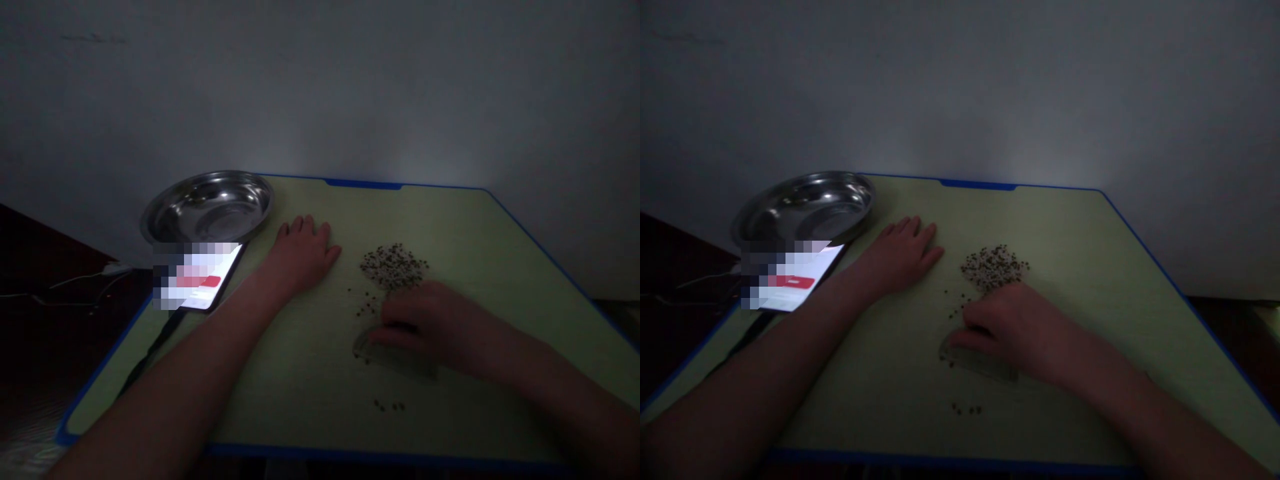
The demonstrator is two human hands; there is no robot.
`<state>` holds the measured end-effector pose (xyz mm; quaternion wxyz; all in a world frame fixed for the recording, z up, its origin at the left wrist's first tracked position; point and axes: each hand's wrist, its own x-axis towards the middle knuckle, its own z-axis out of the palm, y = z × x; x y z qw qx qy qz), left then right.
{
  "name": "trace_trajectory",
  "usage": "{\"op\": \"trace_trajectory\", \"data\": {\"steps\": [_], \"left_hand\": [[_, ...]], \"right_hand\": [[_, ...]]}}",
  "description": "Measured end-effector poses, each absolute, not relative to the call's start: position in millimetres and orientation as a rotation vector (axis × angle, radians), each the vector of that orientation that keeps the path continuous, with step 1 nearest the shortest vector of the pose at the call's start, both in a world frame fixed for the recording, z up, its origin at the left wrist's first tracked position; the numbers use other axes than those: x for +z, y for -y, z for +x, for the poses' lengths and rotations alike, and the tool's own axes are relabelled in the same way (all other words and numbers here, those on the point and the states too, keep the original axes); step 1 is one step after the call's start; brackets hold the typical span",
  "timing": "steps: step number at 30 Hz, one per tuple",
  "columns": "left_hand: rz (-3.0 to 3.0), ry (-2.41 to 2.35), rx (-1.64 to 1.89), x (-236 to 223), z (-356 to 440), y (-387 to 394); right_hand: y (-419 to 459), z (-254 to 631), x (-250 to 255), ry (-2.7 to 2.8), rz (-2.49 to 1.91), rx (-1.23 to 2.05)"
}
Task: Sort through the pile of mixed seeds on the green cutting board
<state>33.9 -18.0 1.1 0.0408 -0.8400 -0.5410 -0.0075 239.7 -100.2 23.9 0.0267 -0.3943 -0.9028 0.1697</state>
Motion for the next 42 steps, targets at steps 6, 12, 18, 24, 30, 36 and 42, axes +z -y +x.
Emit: {"op": "trace_trajectory", "data": {"steps": [6,12,18,24,30,36,42], "left_hand": [[-2.56,1.637,-0.036,2.3,33.6,18.7],[-2.565,1.629,-0.032,2.6,32.9,18.4],[-2.572,1.626,-0.043,0.5,31.9,17.0],[-2.575,1.626,-0.056,0.9,31.8,17.3],[-2.565,1.62,-0.074,0.3,32.7,17.2],[-2.559,1.613,-0.072,-1.6,32.3,16.0],[-2.568,1.62,-0.066,-1.0,32.3,15.8]], "right_hand": [[100.1,234.5,23.9,2.839,-1.187,0.429],[99.8,214.1,29.5,2.965,-1.156,0.244],[115.4,214.2,26.8,2.995,-1.037,0.297],[130.8,217.6,19.0,2.96,-0.957,0.425],[142.1,209.8,17.4,2.966,-0.931,0.291],[150.2,210.9,16.2,2.948,-0.998,0.291],[154.9,210.8,23.1,2.922,-1.024,0.437]]}}
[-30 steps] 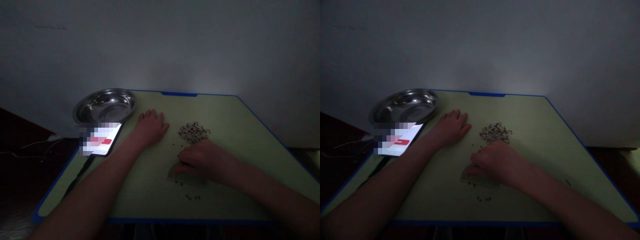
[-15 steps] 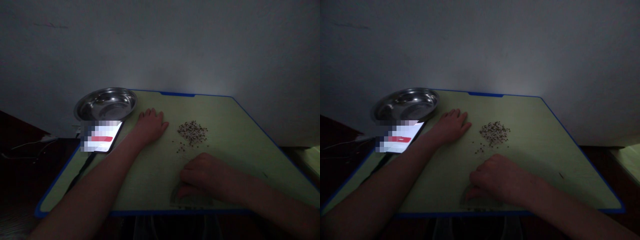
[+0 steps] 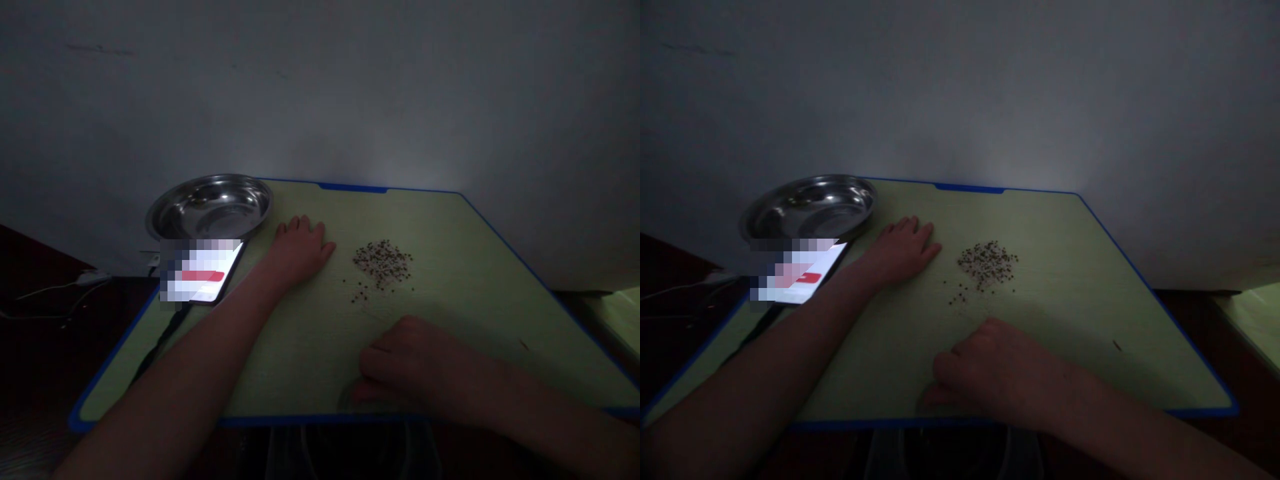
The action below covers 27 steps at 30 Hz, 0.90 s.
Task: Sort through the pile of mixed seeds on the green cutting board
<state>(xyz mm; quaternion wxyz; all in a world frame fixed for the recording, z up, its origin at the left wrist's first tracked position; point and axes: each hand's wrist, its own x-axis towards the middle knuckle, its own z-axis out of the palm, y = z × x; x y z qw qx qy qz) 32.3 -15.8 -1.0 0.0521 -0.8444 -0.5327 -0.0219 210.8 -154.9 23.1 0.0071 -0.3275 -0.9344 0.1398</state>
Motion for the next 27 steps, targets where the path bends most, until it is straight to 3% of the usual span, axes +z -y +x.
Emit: {"op": "trace_trajectory", "data": {"steps": [6,14,18,27], "left_hand": [[-2.568,1.626,-0.056,1.0,32.9,16.9],[-2.559,1.594,-0.092,-5.5,29.8,12.8],[-2.546,1.597,-0.076,-7.0,28.6,11.6],[-2.558,1.621,-0.086,-4.6,28.1,11.4]], "right_hand": [[153.0,218.3,26.6,2.828,-1.004,0.561],[121.2,260.8,61.0,2.518,-1.231,0.042],[105.7,273.7,71.4,2.415,-1.346,-0.021],[108.9,225.5,33.2,2.623,-1.493,0.083]]}}
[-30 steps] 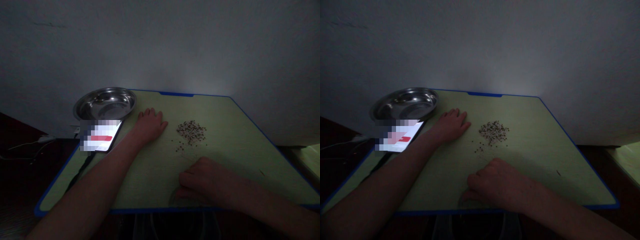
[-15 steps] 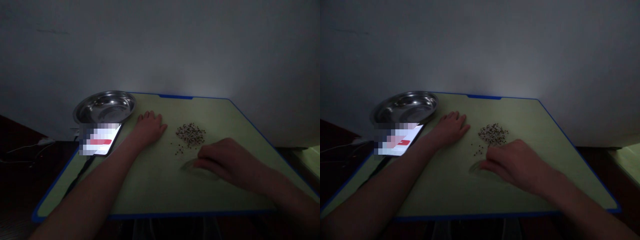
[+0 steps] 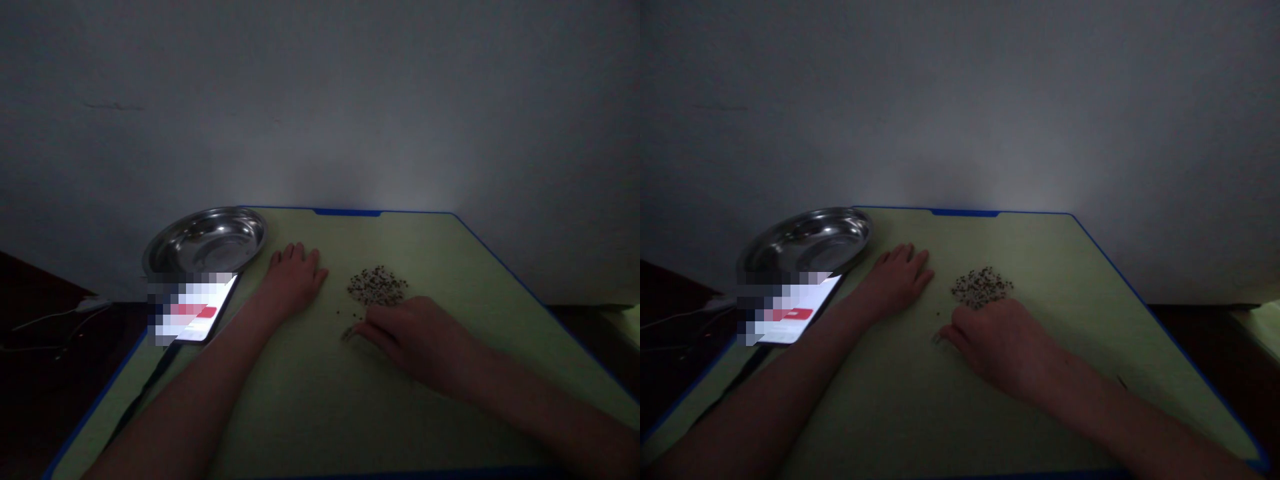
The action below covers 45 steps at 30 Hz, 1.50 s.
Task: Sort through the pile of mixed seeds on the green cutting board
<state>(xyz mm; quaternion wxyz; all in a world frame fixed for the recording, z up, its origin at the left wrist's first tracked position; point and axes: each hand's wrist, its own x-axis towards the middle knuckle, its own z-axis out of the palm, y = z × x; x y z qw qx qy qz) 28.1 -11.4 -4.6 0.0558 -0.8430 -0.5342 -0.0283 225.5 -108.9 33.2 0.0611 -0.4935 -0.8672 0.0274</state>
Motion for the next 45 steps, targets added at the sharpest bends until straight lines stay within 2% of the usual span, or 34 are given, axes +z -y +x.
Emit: {"op": "trace_trajectory", "data": {"steps": [7,15,30,38,45], "left_hand": [[-2.568,1.606,-0.083,-4.1,27.9,11.5],[-2.546,1.596,-0.05,-7.0,26.8,9.5],[-2.554,1.593,-0.057,-6.3,26.3,9.0],[-2.564,1.586,-0.074,-5.4,26.4,9.9],[-2.549,1.586,-0.09,-4.0,27.5,12.2]], "right_hand": [[115.6,219.2,13.5,2.629,-1.497,0.231],[104.5,244.4,12.6,2.582,-1.562,0.247],[77.1,277.7,18.3,2.58,-1.66,0.14],[77.8,269.9,17.5,2.557,-1.637,0.149],[79.1,252.0,15.2,2.538,-1.634,0.033]]}}
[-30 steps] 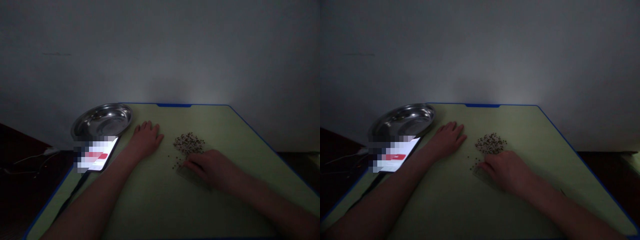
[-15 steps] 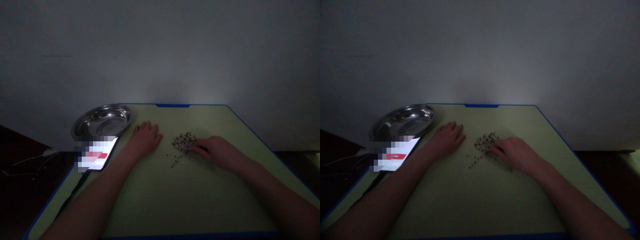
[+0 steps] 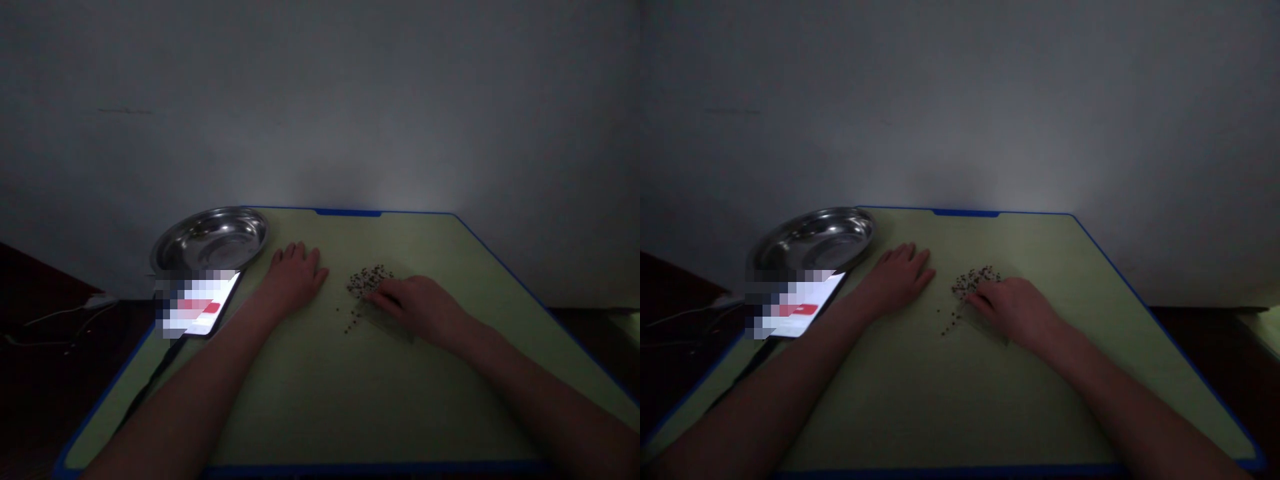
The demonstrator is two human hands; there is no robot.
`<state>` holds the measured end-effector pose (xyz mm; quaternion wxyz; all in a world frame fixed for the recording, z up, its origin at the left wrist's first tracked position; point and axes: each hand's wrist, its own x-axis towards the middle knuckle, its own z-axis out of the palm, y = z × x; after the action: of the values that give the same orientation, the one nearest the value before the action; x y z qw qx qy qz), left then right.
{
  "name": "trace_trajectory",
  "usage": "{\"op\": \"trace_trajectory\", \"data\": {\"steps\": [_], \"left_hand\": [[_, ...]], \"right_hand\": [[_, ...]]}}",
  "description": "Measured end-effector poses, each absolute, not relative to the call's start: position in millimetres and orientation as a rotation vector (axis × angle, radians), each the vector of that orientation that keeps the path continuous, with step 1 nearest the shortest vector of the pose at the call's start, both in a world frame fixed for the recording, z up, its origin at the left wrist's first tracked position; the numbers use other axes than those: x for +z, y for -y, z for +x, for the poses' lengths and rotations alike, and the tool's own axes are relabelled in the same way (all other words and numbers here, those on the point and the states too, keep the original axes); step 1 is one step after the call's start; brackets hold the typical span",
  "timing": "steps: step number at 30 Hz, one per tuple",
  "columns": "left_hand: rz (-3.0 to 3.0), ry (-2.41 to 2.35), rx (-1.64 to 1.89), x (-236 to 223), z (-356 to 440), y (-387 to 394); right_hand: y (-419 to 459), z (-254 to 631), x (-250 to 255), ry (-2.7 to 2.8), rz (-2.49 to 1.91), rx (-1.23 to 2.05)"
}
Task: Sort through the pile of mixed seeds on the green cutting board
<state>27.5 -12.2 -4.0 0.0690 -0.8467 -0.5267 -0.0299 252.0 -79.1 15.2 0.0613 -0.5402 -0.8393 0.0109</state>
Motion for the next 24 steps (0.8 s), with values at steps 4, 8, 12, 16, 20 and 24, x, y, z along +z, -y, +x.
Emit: {"op": "trace_trajectory", "data": {"steps": [4,8,12,16,20,24], "left_hand": [[-2.55,1.614,-0.087,-4.3,28.3,13.3],[-2.548,1.61,-0.093,-5.0,29.0,14.1],[-2.535,1.608,-0.062,-4.9,27.5,12.9],[-2.545,1.575,-0.058,-3.8,24.6,10.3],[-2.559,1.556,-0.057,-3.9,23.7,9.6],[-2.571,1.543,-0.079,-4.3,24.7,10.3]], "right_hand": [[77.0,242.7,15.2,2.574,-1.603,-0.067],[68.5,238.6,15.9,2.62,-1.636,-0.229],[58.2,227.9,18.1,2.659,-1.591,-0.323],[50.2,210.8,21.4,2.752,-1.472,-0.347],[50.9,202.6,19.8,2.889,-1.297,-0.317],[61.5,207.7,18.5,2.951,-1.171,-0.279]]}}
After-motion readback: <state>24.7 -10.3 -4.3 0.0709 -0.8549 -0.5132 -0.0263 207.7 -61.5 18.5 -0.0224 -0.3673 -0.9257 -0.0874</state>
